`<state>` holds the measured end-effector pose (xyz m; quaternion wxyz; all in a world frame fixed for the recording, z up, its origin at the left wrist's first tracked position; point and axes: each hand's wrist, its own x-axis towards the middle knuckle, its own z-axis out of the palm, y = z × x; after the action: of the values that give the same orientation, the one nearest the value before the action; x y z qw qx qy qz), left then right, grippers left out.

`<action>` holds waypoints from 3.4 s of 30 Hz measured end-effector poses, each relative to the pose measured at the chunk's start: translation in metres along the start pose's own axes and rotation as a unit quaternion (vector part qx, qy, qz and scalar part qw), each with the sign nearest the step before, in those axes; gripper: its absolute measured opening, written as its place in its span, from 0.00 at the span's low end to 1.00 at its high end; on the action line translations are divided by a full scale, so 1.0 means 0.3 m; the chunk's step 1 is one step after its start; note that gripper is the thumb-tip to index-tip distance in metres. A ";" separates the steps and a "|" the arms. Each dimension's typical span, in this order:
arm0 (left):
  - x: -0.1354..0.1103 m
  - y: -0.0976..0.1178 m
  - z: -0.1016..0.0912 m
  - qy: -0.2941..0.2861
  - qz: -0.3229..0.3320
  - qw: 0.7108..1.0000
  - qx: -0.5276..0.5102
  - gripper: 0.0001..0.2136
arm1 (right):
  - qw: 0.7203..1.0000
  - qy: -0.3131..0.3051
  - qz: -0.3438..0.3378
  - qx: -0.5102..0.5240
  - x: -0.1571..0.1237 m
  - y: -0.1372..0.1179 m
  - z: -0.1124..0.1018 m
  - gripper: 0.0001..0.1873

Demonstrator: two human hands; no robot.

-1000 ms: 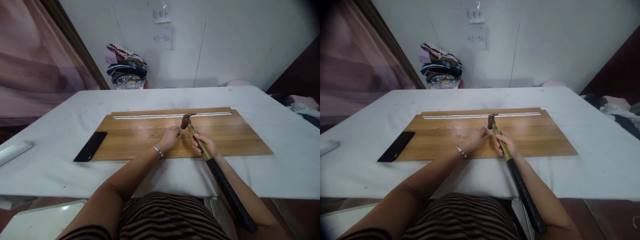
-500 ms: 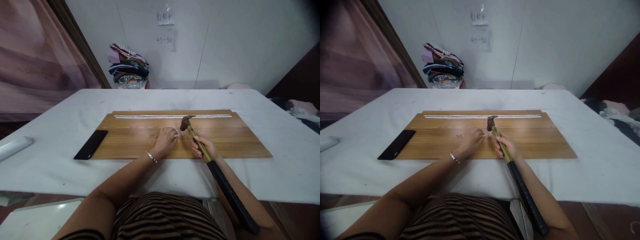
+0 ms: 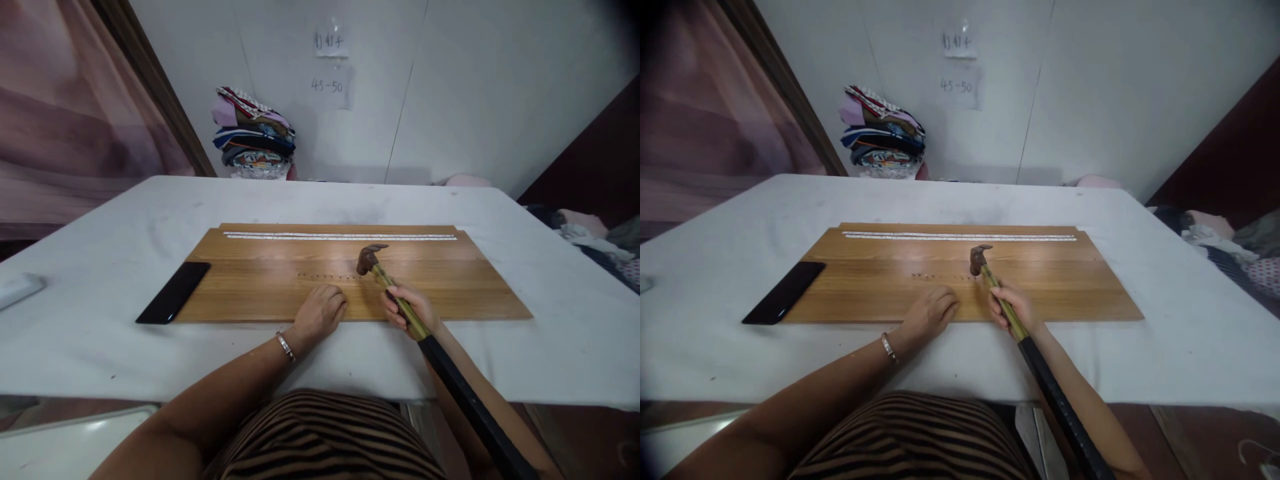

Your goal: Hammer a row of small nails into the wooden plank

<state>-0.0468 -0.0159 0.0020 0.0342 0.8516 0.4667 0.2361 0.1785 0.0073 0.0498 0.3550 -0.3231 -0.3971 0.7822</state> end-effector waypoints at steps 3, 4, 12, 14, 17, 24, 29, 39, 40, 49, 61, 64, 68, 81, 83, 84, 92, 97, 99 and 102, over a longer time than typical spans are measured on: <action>0.001 0.002 -0.002 -0.003 0.002 1.000 0.007 0.09 | 1.000 0.001 0.010 -0.012 0.016 0.018 -0.020 0.15; 0.000 0.001 -0.002 -0.004 0.001 1.000 0.009 0.09 | 1.000 0.001 0.015 -0.016 0.022 0.022 -0.026 0.15; -0.004 -0.004 0.002 -0.007 -0.003 1.000 0.003 0.10 | 1.000 -0.013 -0.003 -0.002 0.021 0.019 -0.031 0.15; -0.004 -0.005 0.003 -0.006 -0.003 1.000 0.001 0.10 | 1.000 -0.012 -0.014 0.002 0.016 0.016 -0.031 0.15; -0.004 -0.006 0.004 -0.006 -0.002 1.000 0.001 0.09 | 1.000 -0.008 -0.019 -0.002 0.016 0.017 -0.036 0.17; 0.001 -0.001 -0.002 -0.009 -0.006 1.000 -0.008 0.08 | 1.000 -0.005 -0.003 -0.022 0.035 0.038 -0.049 0.14; 0.003 0.001 -0.007 -0.011 -0.008 1.000 -0.015 0.08 | 1.000 -0.005 -0.006 -0.013 0.036 0.039 -0.055 0.15; -0.001 -0.005 0.002 -0.006 -0.007 1.000 -0.018 0.09 | 1.000 -0.005 -0.008 -0.020 0.030 0.035 -0.047 0.14; -0.001 -0.005 0.001 -0.006 -0.007 1.000 -0.018 0.09 | 1.000 -0.004 -0.008 -0.022 0.030 0.035 -0.045 0.14; 0.000 -0.007 0.001 -0.010 -0.007 1.000 -0.016 0.09 | 1.000 -0.003 -0.011 -0.016 0.031 0.034 -0.046 0.14; 0.001 -0.003 -0.003 -0.002 -0.005 1.000 -0.016 0.08 | 0.999 0.008 -0.007 -0.042 0.031 0.032 -0.042 0.15; 0.001 -0.005 -0.002 -0.004 -0.003 1.000 -0.012 0.08 | 0.999 0.010 -0.011 -0.034 0.029 0.031 -0.040 0.15; 0.000 -0.005 -0.003 0.000 -0.004 1.000 -0.011 0.09 | 1.000 0.005 -0.017 -0.021 0.026 0.030 -0.039 0.14; -0.002 -0.009 0.004 0.020 0.011 1.000 -0.015 0.08 | 0.999 0.011 -0.014 -0.035 0.037 0.039 -0.048 0.15; -0.003 -0.010 0.004 0.020 0.011 1.000 -0.016 0.08 | 0.999 0.013 -0.014 -0.032 0.035 0.037 -0.044 0.15; -0.003 -0.010 0.004 0.020 0.011 1.000 -0.016 0.08 | 0.999 0.014 -0.013 -0.032 0.034 0.036 -0.043 0.15; -0.002 -0.011 0.005 0.021 0.009 1.000 -0.018 0.08 | 0.999 0.015 -0.004 -0.046 0.033 0.039 -0.042 0.15; -0.003 -0.012 0.008 0.022 0.013 1.000 -0.016 0.07 | 0.999 0.017 -0.009 -0.047 0.038 0.044 -0.052 0.15; -0.003 -0.013 0.009 0.024 0.013 0.999 -0.017 0.07 | 0.999 0.016 -0.009 -0.042 0.038 0.043 -0.052 0.15; -0.003 -0.013 0.007 0.024 0.011 0.999 -0.019 0.07 | 0.999 0.011 -0.009 -0.038 0.036 0.039 -0.048 0.15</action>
<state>-0.0492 -0.0141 -0.0012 0.0362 0.8502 0.4534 0.2653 0.1806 0.0166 0.0305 0.3536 -0.3412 -0.4260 0.7596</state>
